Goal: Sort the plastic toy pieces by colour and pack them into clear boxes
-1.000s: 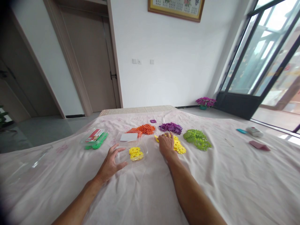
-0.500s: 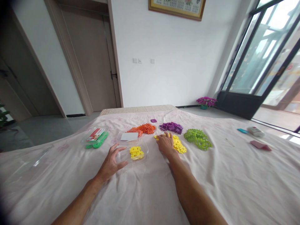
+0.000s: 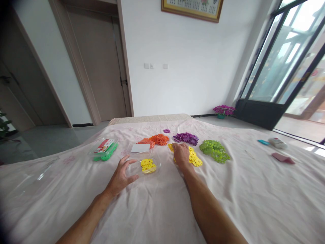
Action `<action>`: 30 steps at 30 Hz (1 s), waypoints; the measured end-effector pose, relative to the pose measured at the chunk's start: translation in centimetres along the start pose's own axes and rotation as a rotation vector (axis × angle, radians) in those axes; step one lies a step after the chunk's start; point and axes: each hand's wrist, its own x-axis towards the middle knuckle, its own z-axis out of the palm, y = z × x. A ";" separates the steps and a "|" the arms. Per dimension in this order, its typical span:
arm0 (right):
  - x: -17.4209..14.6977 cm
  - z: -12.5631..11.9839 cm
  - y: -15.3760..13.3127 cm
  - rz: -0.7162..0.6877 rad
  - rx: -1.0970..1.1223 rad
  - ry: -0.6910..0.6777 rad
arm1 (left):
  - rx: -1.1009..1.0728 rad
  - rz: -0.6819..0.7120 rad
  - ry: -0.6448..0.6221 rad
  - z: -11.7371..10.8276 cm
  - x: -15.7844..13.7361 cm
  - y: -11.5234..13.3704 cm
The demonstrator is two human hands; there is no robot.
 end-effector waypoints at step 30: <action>-0.6 -3.5 9.3 0.183 0.088 -0.068 | 0.026 0.040 0.031 0.1 0.1 -0.2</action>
